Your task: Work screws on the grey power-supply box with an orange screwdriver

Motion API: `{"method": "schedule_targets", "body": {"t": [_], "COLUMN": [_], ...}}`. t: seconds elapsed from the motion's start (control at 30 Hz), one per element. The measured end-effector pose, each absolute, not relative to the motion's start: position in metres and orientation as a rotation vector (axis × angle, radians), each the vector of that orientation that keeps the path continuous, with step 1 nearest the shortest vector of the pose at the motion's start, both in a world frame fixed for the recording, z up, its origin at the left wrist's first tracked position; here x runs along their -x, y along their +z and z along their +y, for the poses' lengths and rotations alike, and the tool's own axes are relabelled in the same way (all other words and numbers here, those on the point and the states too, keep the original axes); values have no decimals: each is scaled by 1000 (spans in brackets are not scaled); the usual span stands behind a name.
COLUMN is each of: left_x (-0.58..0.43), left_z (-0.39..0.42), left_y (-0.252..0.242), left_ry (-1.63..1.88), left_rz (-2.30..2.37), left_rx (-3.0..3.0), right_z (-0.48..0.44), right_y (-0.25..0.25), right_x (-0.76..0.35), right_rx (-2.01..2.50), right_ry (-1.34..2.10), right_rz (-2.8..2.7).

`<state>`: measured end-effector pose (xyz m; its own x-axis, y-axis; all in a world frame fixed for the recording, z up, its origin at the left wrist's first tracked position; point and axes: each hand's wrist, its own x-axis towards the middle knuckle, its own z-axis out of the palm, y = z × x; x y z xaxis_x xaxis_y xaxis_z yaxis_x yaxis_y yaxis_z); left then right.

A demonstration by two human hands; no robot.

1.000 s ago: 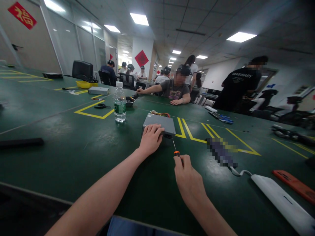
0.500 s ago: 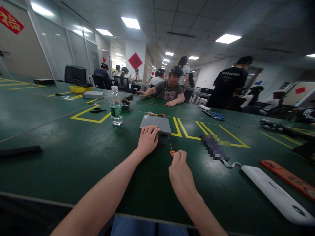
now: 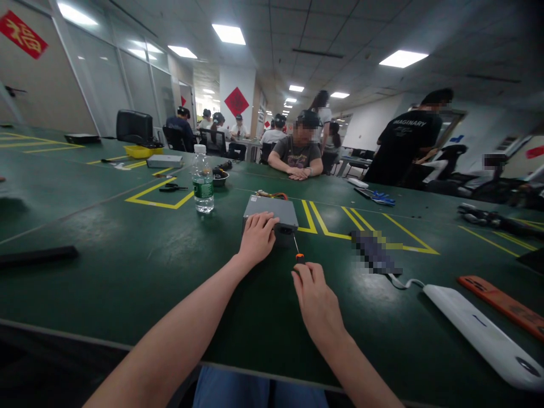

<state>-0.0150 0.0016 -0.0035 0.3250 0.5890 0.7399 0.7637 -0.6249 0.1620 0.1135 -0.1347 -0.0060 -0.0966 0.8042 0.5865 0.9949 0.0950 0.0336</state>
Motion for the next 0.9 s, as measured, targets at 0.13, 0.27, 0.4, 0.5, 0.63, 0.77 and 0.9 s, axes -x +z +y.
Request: {"method": "schedule_targets", "body": {"t": [0.13,0.27,0.4,0.5,0.63,0.77,0.9], "left_x": [15,15,15,16,16,17,17], "left_z": [2,3,4,3,2,2,2], "left_y": [-3,-4,-4,-4,-3,-3,-2], "left_ry": [-1161,-1147,-1142,-1138,-1135,-1136,-1147], "left_rz": [-1252,-1253,-1253,-1252,-1251,-1244,-1258], "left_rx": [2373,2376,2369,2371,2375,2388,2385], "right_z": [-134,-133,-131,-131,-131,-132,-132], "right_y": [-3,3,8,7,3,5,23], "right_x": [-109,-105,-109,-111,-110,-110,-120], "right_rx": [1759,1763,1748,1691,1702,1708,1816], "right_ry": [-530,-400,-14,-20,-382,-560,-593], "right_rz": [-1943,-1836,-1545,-1510,-1749,-1867,-1851]}}
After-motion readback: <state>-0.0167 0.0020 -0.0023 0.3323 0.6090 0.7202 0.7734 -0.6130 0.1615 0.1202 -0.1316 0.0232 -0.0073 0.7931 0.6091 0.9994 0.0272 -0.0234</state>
